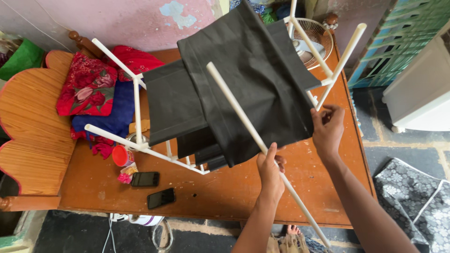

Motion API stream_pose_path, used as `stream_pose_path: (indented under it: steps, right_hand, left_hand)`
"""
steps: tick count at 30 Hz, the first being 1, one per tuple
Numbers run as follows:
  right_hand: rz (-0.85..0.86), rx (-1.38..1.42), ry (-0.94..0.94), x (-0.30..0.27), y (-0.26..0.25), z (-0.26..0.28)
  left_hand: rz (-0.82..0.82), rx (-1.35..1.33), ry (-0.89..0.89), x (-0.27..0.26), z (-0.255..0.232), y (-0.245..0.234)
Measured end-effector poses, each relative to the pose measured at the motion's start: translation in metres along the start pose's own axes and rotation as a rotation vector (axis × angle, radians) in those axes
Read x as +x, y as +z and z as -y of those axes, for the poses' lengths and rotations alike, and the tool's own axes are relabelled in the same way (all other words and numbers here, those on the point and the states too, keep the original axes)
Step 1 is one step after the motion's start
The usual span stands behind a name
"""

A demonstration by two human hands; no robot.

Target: The person assembles a small folding chair or stand by connecting white plastic poles and joints. They insert the poles into the frame, attach corner connectors, and secure a black fabric sheet onto the structure.

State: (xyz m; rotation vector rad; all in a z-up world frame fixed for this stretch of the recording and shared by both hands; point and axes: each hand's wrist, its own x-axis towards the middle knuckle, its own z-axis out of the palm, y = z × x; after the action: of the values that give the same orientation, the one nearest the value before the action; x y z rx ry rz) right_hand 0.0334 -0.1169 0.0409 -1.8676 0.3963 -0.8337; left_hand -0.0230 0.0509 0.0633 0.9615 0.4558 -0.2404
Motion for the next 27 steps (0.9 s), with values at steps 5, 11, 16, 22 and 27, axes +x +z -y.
stream_pose_path:
  steps: [5, 11, 16, 22, 27]
  right_hand:
    - [-0.003, -0.040, -0.087, 0.036, 0.013, 0.000]
    - [0.122, -0.131, -0.073, 0.057, -0.006, 0.003]
    - [0.023, -0.164, -0.249, 0.029, -0.052, 0.033]
    - [0.015, -0.300, -0.546, -0.073, -0.115, 0.107]
    - [0.296, -0.413, -0.612, -0.136, -0.119, 0.119]
  left_hand:
    - [0.105, 0.113, -0.125, -0.002, -0.020, -0.003]
    - [0.226, 0.018, -0.127, -0.034, -0.022, -0.029]
    - [0.249, 0.115, 0.241, -0.040, -0.046, -0.032]
    - [0.204, 1.203, 1.205, -0.038, -0.077, -0.046]
    - [0.298, 1.408, 0.942, -0.054, -0.044, -0.067]
